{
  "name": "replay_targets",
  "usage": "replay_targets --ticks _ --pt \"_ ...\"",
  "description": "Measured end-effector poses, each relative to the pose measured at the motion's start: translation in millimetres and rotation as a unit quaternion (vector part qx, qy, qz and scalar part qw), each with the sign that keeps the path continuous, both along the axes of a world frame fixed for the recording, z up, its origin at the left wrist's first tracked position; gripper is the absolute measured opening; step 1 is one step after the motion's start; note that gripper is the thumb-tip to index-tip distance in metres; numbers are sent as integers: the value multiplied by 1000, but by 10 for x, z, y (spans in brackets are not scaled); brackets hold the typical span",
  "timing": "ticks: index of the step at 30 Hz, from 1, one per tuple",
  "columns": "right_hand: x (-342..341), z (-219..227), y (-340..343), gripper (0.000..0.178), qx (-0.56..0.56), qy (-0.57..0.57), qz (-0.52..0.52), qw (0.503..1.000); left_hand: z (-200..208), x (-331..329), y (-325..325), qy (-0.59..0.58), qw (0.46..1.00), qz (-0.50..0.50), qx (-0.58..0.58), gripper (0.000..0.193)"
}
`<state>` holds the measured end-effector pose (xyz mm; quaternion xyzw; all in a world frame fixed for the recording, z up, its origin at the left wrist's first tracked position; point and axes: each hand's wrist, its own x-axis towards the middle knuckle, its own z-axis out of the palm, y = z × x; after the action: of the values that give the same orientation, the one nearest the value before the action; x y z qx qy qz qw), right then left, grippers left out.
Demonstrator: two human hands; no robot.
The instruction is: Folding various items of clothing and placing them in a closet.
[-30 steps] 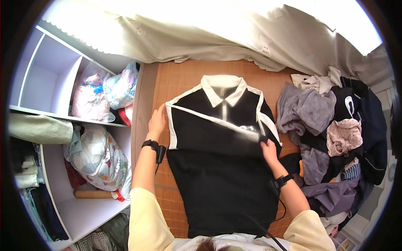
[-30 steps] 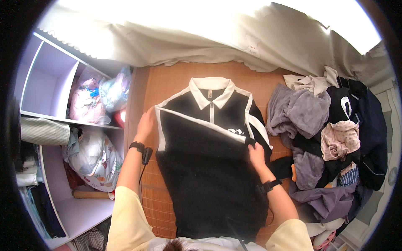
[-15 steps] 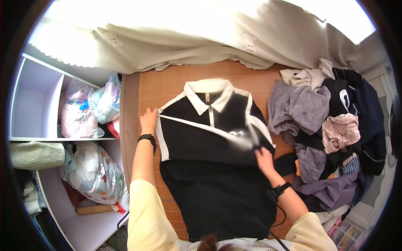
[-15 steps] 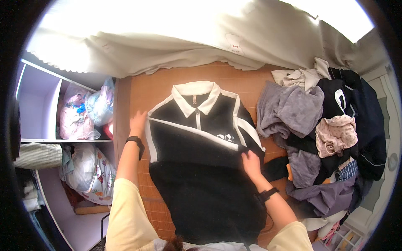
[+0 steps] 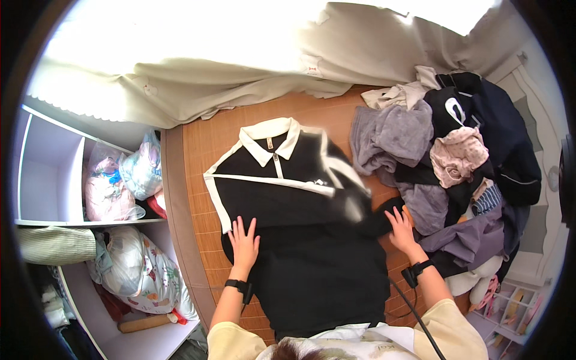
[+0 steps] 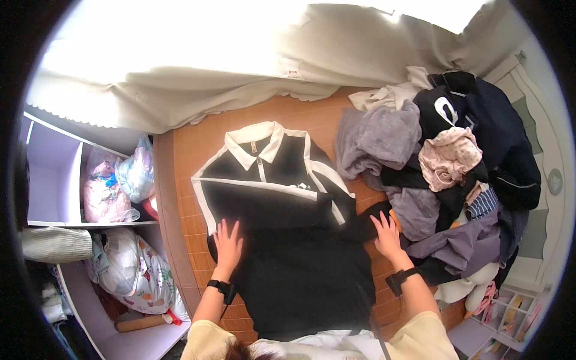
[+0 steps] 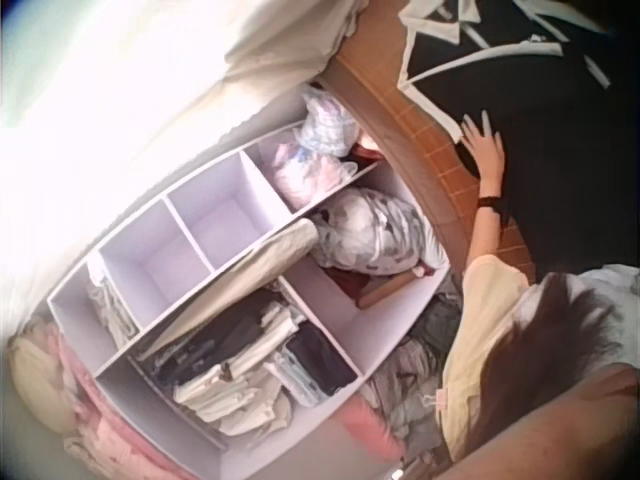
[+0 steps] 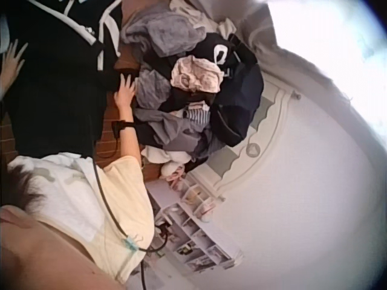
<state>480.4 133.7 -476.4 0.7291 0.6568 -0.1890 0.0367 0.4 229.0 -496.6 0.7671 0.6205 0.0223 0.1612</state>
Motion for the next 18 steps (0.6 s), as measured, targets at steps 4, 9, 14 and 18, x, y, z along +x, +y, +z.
replay_targets --ticks 4,9,14,18 --pt "119 4 94 77 14 8 57 998 0 -157 -225 -47 995 80 28 57" --pt "120 -269 365 41 120 -84 88 985 410 -228 -437 -86 990 92 69 57" --pt "192 382 937 16 228 106 -47 967 844 -397 -697 -121 987 80 66 56" --pt "529 1469 1206 22 355 82 -130 922 940 -592 -863 -150 977 121 95 53"
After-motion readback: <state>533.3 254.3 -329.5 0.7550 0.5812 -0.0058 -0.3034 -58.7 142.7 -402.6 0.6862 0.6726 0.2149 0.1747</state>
